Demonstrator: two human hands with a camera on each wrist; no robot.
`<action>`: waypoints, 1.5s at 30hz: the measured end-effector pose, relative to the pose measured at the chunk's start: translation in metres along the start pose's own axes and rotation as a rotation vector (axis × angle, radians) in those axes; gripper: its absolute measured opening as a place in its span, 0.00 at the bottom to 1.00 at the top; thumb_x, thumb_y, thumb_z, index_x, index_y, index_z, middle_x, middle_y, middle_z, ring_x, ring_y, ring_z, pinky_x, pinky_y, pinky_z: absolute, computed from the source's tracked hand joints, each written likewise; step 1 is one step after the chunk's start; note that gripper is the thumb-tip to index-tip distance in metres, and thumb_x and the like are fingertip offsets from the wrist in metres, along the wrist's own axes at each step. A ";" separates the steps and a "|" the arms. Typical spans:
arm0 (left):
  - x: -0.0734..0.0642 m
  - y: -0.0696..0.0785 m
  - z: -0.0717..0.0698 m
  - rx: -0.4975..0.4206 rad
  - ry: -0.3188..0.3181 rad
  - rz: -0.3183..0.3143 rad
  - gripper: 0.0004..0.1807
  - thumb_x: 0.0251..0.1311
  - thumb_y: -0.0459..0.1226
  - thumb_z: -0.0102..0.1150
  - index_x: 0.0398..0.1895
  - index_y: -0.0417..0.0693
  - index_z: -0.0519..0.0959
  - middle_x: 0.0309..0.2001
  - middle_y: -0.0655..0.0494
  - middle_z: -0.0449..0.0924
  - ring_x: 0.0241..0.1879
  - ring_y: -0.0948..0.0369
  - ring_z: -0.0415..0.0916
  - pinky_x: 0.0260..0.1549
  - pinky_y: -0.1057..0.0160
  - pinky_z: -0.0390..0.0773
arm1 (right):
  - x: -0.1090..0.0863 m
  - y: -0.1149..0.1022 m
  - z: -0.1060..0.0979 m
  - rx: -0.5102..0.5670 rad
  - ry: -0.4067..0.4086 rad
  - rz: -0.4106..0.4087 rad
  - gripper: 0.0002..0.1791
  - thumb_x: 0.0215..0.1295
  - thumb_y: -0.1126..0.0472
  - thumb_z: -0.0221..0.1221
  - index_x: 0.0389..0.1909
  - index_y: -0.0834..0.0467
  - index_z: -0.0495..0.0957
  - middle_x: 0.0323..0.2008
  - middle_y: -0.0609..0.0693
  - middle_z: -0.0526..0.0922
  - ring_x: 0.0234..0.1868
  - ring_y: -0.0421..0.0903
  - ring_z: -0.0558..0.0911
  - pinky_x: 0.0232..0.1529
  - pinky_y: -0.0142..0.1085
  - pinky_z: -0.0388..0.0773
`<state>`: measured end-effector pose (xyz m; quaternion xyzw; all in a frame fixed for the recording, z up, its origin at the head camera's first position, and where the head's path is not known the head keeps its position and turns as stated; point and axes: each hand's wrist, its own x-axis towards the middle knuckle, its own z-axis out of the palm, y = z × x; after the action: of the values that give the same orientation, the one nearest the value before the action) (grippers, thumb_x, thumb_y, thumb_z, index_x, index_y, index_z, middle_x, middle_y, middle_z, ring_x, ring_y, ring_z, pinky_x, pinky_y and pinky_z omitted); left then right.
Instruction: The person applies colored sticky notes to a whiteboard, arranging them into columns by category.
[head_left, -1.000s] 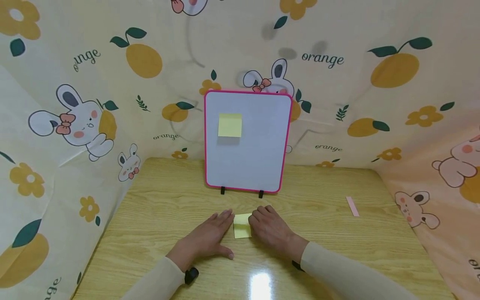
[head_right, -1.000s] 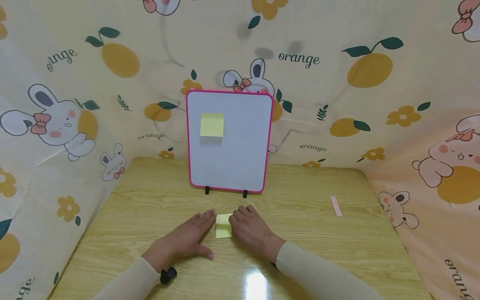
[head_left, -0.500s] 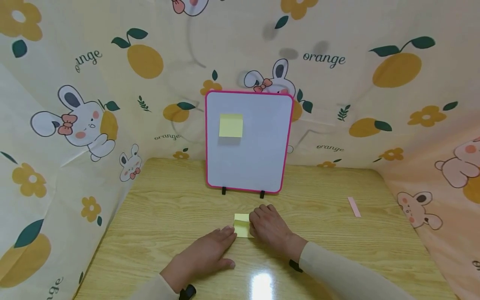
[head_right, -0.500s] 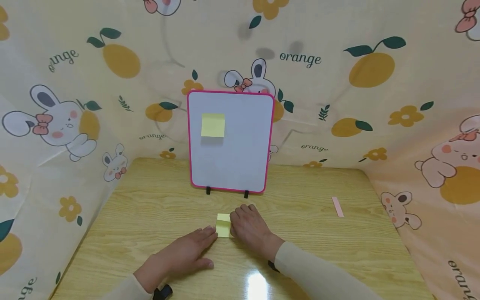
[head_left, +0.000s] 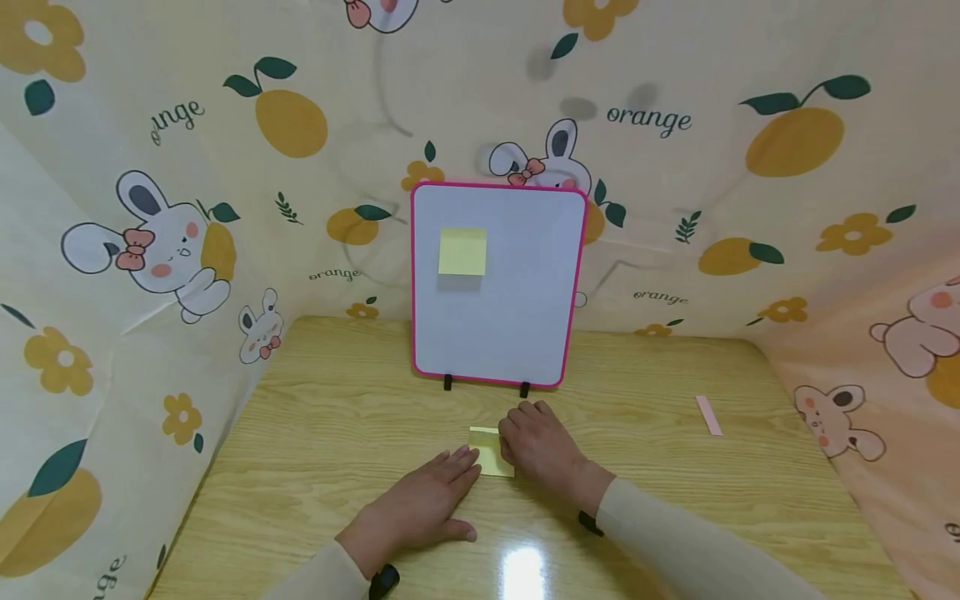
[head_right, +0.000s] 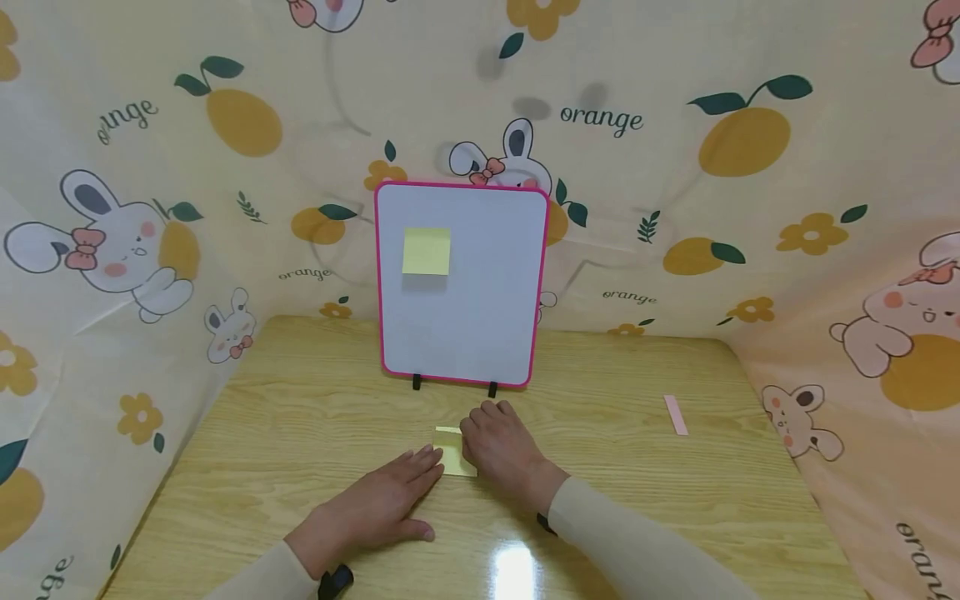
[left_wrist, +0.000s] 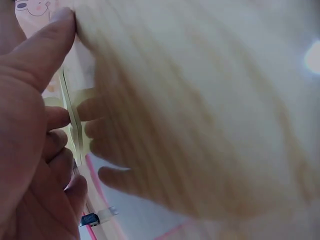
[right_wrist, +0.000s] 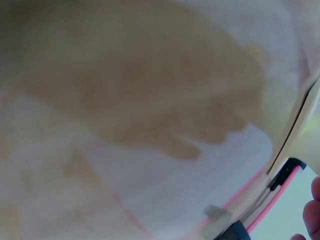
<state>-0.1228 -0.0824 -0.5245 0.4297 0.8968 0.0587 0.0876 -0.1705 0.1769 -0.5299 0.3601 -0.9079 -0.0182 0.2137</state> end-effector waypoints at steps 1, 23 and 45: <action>0.000 -0.001 0.000 -0.002 0.002 0.004 0.48 0.70 0.66 0.55 0.80 0.42 0.64 0.83 0.47 0.59 0.83 0.53 0.53 0.82 0.55 0.58 | 0.002 0.002 0.001 -0.007 0.005 0.001 0.09 0.64 0.60 0.65 0.30 0.52 0.73 0.30 0.46 0.77 0.35 0.47 0.74 0.39 0.39 0.72; 0.000 -0.007 0.003 -0.013 -0.010 0.065 0.50 0.69 0.66 0.53 0.80 0.38 0.64 0.82 0.44 0.59 0.83 0.51 0.55 0.81 0.55 0.60 | 0.024 0.019 0.012 -0.083 0.015 0.075 0.10 0.70 0.61 0.64 0.31 0.57 0.74 0.30 0.51 0.79 0.36 0.52 0.77 0.39 0.42 0.74; 0.001 -0.008 0.003 -0.033 -0.033 0.055 0.52 0.68 0.69 0.51 0.81 0.39 0.62 0.83 0.45 0.58 0.83 0.52 0.53 0.82 0.55 0.58 | 0.052 0.038 -0.010 -0.037 0.143 0.154 0.08 0.70 0.63 0.66 0.34 0.58 0.77 0.33 0.52 0.82 0.39 0.52 0.79 0.36 0.41 0.74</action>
<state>-0.1290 -0.0867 -0.5288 0.4536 0.8820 0.0686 0.1078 -0.2247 0.1715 -0.4946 0.2855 -0.9149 0.0071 0.2853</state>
